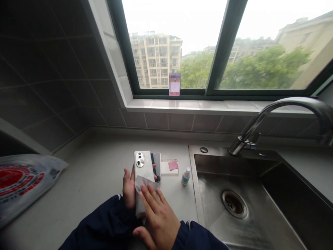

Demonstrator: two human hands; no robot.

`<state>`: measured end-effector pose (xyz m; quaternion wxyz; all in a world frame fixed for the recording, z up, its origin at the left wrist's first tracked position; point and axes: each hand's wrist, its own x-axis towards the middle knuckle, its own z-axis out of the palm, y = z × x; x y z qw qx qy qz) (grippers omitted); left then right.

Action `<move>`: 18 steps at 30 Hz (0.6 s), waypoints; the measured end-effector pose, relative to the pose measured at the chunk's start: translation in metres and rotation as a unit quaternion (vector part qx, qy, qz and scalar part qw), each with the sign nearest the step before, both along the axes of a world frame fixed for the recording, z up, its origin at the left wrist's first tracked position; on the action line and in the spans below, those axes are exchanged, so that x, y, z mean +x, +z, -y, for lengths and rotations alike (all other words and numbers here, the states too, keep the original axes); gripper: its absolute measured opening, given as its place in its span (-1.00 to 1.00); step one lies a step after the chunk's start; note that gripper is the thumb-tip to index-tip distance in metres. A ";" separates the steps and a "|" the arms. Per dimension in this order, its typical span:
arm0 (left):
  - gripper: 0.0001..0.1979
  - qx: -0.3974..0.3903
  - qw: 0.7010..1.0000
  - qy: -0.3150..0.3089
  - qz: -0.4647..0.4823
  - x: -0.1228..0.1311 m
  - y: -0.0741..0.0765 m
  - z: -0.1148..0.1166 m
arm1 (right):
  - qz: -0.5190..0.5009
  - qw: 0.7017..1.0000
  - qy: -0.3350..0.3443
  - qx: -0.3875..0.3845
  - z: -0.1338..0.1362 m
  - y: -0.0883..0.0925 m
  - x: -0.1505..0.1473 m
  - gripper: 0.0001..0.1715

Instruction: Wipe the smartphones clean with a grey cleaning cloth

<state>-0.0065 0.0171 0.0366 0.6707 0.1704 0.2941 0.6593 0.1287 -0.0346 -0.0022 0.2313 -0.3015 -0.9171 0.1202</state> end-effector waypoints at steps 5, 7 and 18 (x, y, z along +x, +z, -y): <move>-0.32 -0.022 0.999 0.032 0.001 0.000 0.004 -0.001 | 0.016 1.000 0.008 0.014 0.002 0.006 -0.001 -0.13; -0.29 -0.036 0.999 0.040 -0.009 -0.001 0.003 -0.001 | 0.031 0.999 0.007 0.017 0.002 0.008 -0.001 -0.16; -0.19 -0.041 0.999 -0.027 0.008 -0.016 -0.002 -0.010 | 0.021 0.998 -0.030 0.046 0.006 -0.005 -0.008 -0.07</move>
